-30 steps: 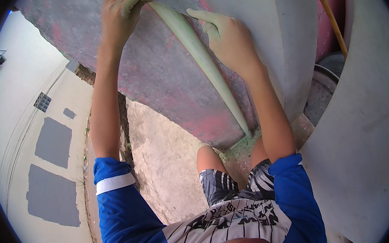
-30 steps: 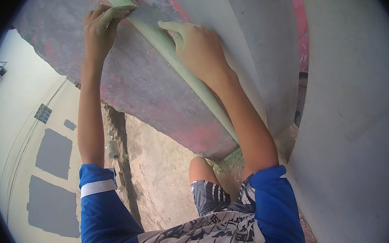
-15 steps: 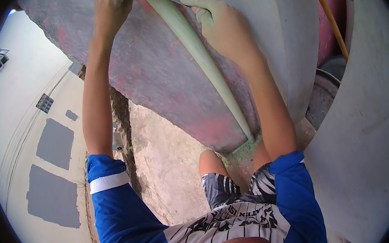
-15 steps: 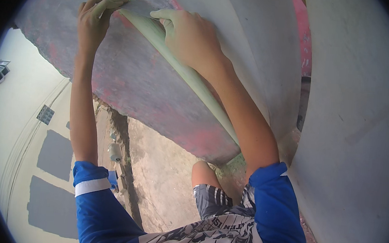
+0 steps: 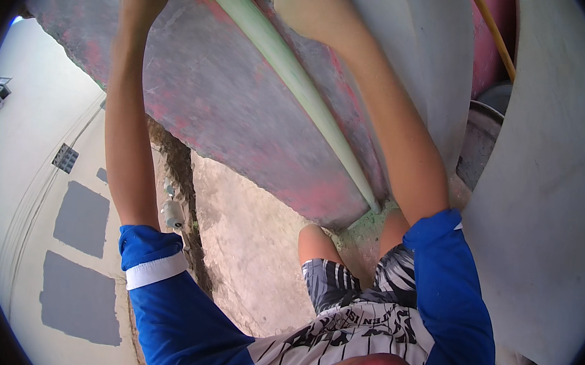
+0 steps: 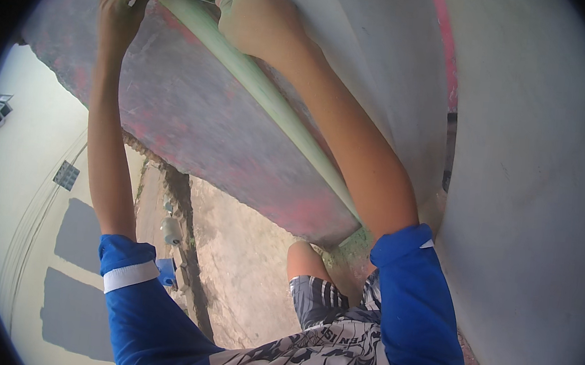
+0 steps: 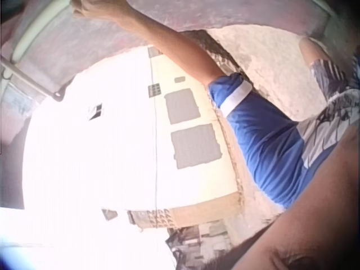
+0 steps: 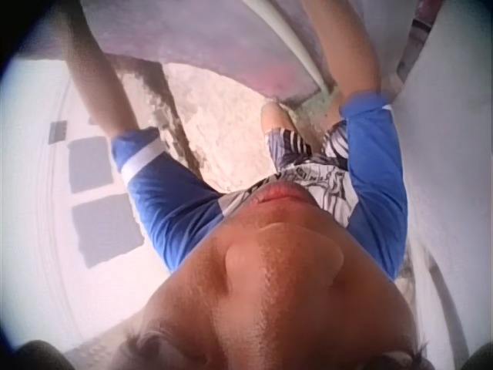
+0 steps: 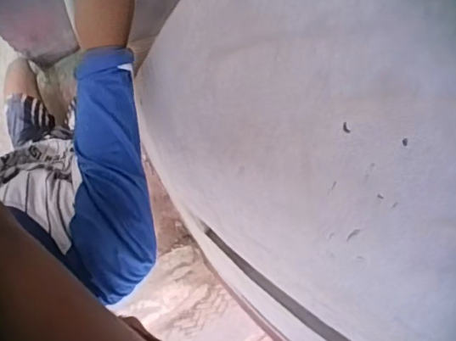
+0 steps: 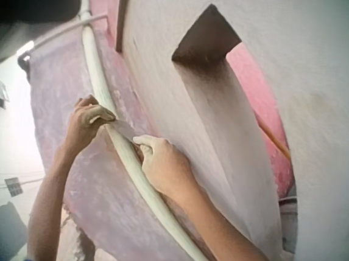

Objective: The person applies a light green plaster-like material to a vertical wall corner using a trowel. They repeatedly smooth and shape the material along the corner edge, working from the top downward and occasionally adjusting their position.

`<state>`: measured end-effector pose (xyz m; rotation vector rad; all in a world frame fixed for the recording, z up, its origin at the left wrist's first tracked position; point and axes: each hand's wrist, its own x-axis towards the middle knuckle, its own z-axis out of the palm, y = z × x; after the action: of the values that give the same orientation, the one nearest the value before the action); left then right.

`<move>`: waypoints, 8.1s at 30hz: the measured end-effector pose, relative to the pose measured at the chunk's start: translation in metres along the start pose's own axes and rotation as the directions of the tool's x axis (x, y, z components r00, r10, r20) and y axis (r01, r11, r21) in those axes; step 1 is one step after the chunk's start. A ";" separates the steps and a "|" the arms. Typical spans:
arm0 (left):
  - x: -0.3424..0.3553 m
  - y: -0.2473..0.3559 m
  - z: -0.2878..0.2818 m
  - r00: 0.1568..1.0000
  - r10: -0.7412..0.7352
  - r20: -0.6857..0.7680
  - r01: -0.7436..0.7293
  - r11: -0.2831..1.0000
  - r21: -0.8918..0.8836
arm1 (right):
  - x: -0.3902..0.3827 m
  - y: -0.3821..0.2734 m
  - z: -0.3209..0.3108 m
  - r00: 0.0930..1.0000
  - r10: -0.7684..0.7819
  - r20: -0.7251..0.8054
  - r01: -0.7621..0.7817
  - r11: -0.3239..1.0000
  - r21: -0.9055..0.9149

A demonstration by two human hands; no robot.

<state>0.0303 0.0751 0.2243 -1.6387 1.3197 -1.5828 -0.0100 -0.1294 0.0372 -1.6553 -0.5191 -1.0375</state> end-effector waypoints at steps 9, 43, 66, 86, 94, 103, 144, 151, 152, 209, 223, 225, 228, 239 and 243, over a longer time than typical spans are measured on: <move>-0.030 0.062 -0.013 0.994 -0.034 0.100 0.042 0.996 -0.075 | -0.058 0.000 -0.011 0.999 -0.027 -0.034 0.022 0.989 -0.145; -0.060 0.114 0.009 0.989 -0.139 0.056 0.139 0.990 0.004 | -0.107 0.030 -0.004 0.989 0.131 0.073 -0.126 0.990 -0.069; -0.076 0.108 0.023 0.977 -0.210 -0.041 0.211 0.977 0.035 | -0.090 0.027 -0.006 0.997 0.012 0.077 0.003 0.982 -0.189; -0.110 0.173 0.019 0.965 -0.246 0.087 0.259 0.947 -0.189 | -0.151 0.033 -0.019 0.949 0.227 0.218 -0.203 0.971 -0.127; -0.186 0.205 -0.028 0.922 -0.305 0.239 0.339 0.934 -0.115 | -0.212 0.017 0.028 0.937 0.181 0.299 -0.125 0.973 -0.196; -0.183 0.137 -0.030 0.830 -0.536 0.153 0.537 0.843 0.037 | -0.093 -0.018 0.080 0.999 -0.010 0.039 0.026 0.914 -0.405; -0.176 0.137 -0.038 0.847 -0.513 0.140 0.518 0.855 -0.001 | -0.050 -0.050 0.086 0.999 -0.046 0.019 0.049 0.971 -0.235; -0.179 0.137 -0.040 0.846 -0.514 0.142 0.526 0.848 -0.063 | -0.089 -0.044 0.079 0.995 -0.023 0.094 0.048 0.961 -0.273; -0.179 0.136 -0.040 0.848 -0.511 0.141 0.522 0.850 -0.062 | -0.087 -0.045 0.080 0.996 -0.024 0.081 0.043 0.967 -0.252; -0.169 0.484 -0.076 0.242 -0.211 0.947 0.426 -0.854 -0.299 | -0.428 -0.018 -0.035 0.358 0.880 0.313 -0.914 0.262 0.310; -0.170 0.586 -0.057 0.399 0.114 0.910 0.275 -0.962 0.000 | -0.495 -0.006 -0.067 0.368 0.895 -0.252 -0.862 0.430 0.269; -0.152 0.613 -0.077 0.578 0.283 0.766 0.380 -0.923 0.055 | -0.469 -0.014 -0.074 0.472 0.715 -0.516 -0.761 0.626 0.172; -0.117 0.644 -0.093 0.793 0.251 0.555 0.343 -0.937 -0.066 | -0.455 -0.007 -0.105 0.586 0.392 -0.710 -0.620 0.781 -0.081; -0.082 0.633 -0.110 0.616 0.419 0.667 0.364 -0.902 0.230 | -0.414 -0.008 -0.118 0.229 0.565 -0.793 -0.731 0.637 0.243; -0.120 0.649 -0.111 0.478 0.618 0.624 0.440 -0.784 0.439 | -0.472 0.024 -0.102 0.067 0.741 -0.668 -0.839 0.404 0.364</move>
<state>-0.2460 -0.0526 -0.3718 1.2051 -0.2762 -1.2891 -0.2783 -0.1567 -0.3640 -1.0686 1.0450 -0.7399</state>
